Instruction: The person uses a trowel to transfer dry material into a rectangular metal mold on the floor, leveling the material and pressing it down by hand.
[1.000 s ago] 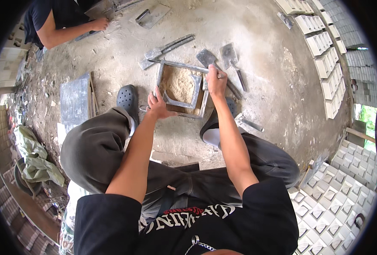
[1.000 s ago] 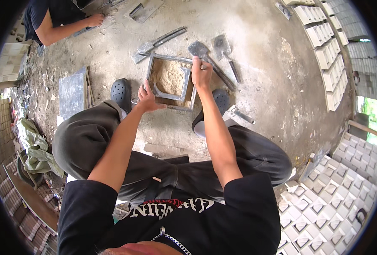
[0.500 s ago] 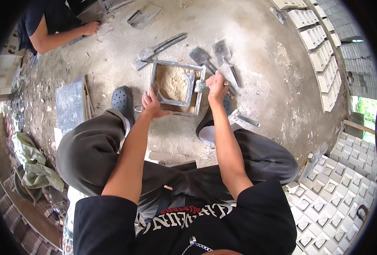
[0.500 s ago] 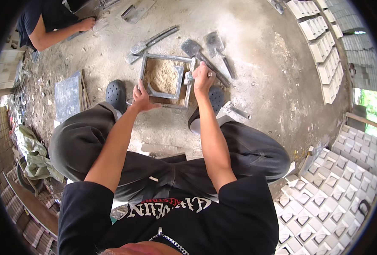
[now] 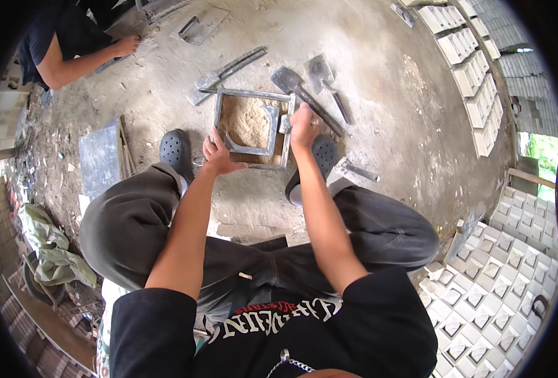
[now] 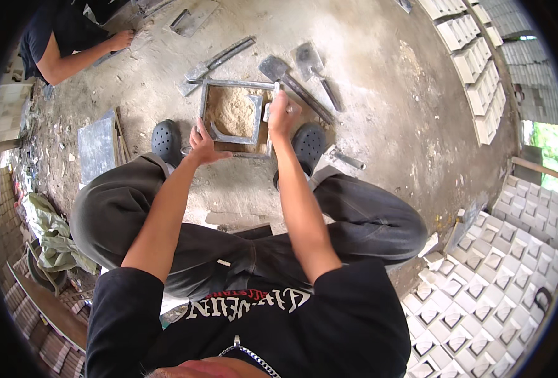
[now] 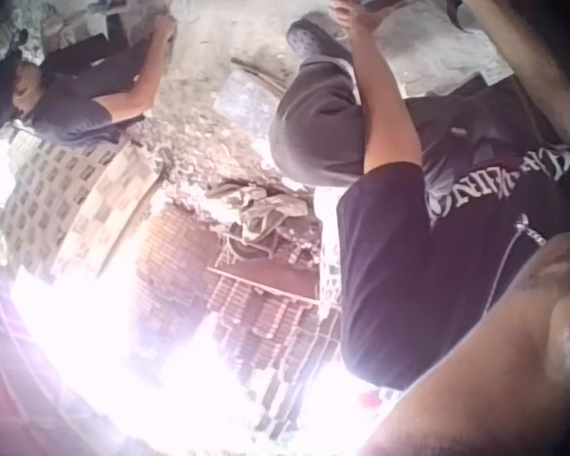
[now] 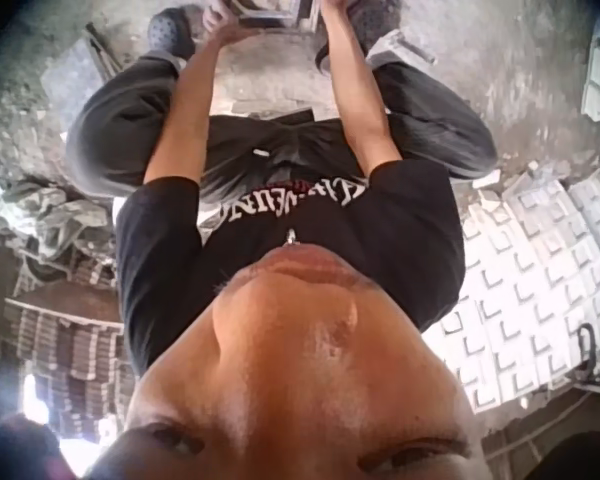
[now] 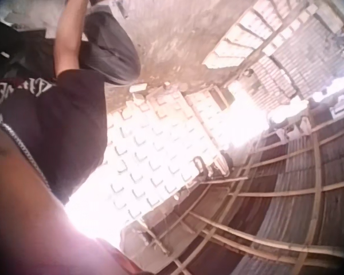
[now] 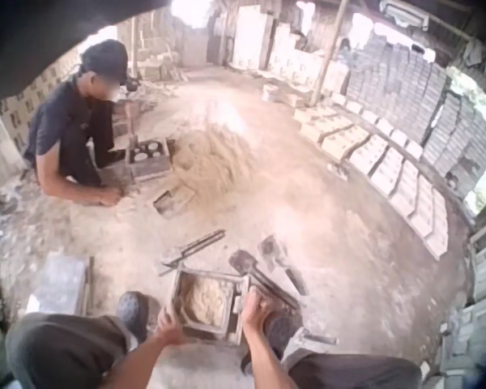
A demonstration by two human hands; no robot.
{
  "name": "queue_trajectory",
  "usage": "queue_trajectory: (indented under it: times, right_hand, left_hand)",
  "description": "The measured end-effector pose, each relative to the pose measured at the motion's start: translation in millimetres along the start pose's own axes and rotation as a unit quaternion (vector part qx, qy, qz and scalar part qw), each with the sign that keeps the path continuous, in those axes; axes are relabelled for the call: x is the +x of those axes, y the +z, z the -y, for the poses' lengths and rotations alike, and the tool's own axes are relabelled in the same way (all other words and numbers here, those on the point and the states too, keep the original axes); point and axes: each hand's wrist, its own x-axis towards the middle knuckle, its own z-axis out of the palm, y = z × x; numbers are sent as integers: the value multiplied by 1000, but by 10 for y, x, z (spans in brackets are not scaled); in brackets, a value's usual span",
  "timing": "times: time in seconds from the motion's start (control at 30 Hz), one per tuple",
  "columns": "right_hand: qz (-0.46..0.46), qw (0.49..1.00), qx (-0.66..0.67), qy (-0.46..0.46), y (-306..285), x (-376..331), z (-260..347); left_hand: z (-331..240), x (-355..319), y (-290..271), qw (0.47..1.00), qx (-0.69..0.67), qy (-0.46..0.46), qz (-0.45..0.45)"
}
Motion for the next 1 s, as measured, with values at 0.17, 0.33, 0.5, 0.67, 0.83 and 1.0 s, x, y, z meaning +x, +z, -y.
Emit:
queue_trajectory:
  times: [0.17,0.33,0.5,0.67,0.83,1.0]
  right_hand:
    - [-30,996,25,82,112,163,335]
    - [10,991,-84,103,232,54,143]
    - [-53,998,30,-21,75,-168,163]
    - [-100,990,-41,95,206,-204,351]
    - [4,999,-38,26,116,-306,109]
    - [-79,996,13,51,260,-271,378]
  left_hand:
    - [93,15,-18,1000,0,7,-19]
    - [173,43,87,999,-27,10,-38]
    - [67,31,24,1000,-19,22,-11]
    - [141,-8,71,999,-35,-1,-17]
    - [-34,-30,-59,999,-30,-23,8]
    - [36,20,-25,999,-23,-18,-14]
